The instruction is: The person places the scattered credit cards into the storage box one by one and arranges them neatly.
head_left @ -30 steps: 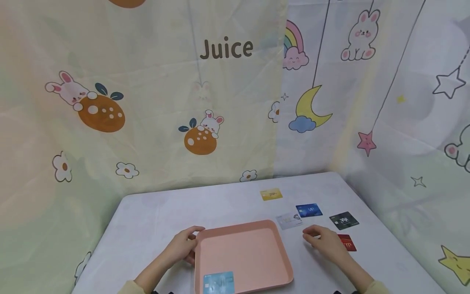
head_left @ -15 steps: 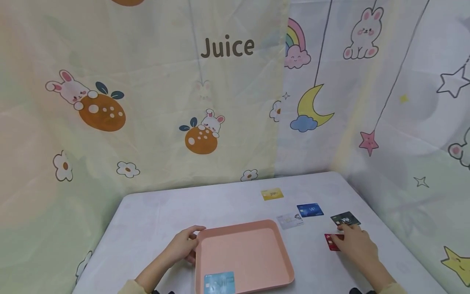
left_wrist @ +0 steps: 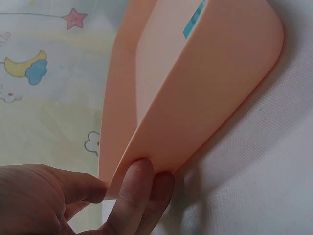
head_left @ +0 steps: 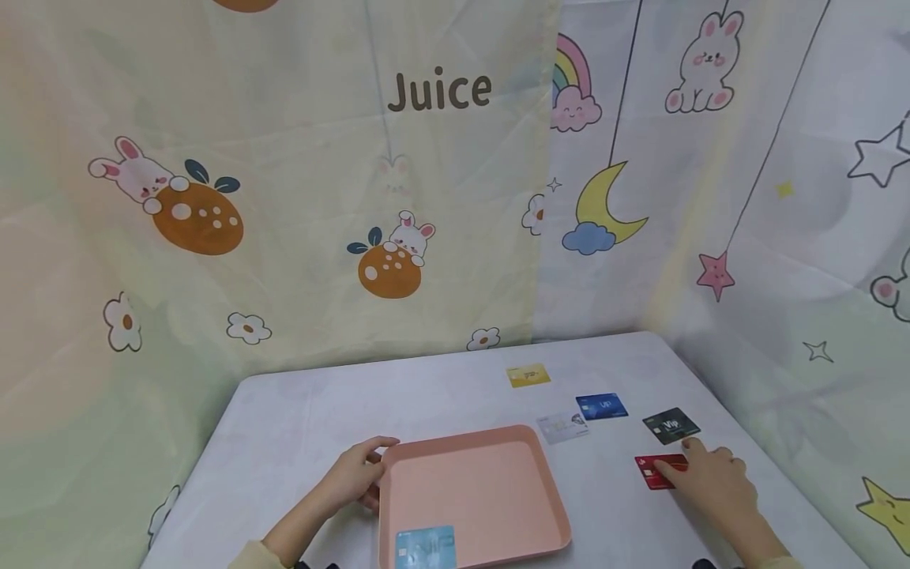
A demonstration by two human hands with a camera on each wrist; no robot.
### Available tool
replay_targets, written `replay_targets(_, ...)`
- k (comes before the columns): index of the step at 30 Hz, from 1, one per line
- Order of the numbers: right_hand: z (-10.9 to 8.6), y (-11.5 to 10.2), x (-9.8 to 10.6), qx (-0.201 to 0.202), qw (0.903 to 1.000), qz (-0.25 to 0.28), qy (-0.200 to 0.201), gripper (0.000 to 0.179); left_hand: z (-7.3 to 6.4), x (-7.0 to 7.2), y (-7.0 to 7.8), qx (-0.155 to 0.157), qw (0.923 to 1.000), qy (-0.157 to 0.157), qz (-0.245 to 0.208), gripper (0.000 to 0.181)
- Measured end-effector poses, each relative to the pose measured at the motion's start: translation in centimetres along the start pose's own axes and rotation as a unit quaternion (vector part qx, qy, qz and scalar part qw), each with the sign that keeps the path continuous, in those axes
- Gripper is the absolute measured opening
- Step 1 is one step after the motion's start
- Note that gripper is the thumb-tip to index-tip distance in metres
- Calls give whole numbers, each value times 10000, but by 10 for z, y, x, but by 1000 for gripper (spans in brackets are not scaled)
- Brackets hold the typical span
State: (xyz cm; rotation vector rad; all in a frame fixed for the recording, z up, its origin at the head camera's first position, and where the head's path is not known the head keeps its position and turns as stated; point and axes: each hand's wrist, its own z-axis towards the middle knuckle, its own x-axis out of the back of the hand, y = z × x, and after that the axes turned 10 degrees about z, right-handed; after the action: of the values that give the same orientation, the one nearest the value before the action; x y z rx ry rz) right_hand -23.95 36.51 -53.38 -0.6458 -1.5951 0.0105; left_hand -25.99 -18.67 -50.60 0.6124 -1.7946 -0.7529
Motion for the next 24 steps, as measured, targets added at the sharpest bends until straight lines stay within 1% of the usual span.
replay_targets(5,-5,1,12,-43,9994,187,-284,102,-1,0,0,-28,10000,-12,-13,49)
replay_targets(8,-7,0,14,-65,9991,252,-323,104,-2,1,1,-36,10000,-11,-46,49)
replay_targets(15,-5,-1,8,-253,9988,372,-202,92,-2,2,0,-51,10000,-36,-55,50)
replay_targets(24,-1,5,8,53,9983,518,-276,83,0,1,-1,-71,10000,-19,-46,49)
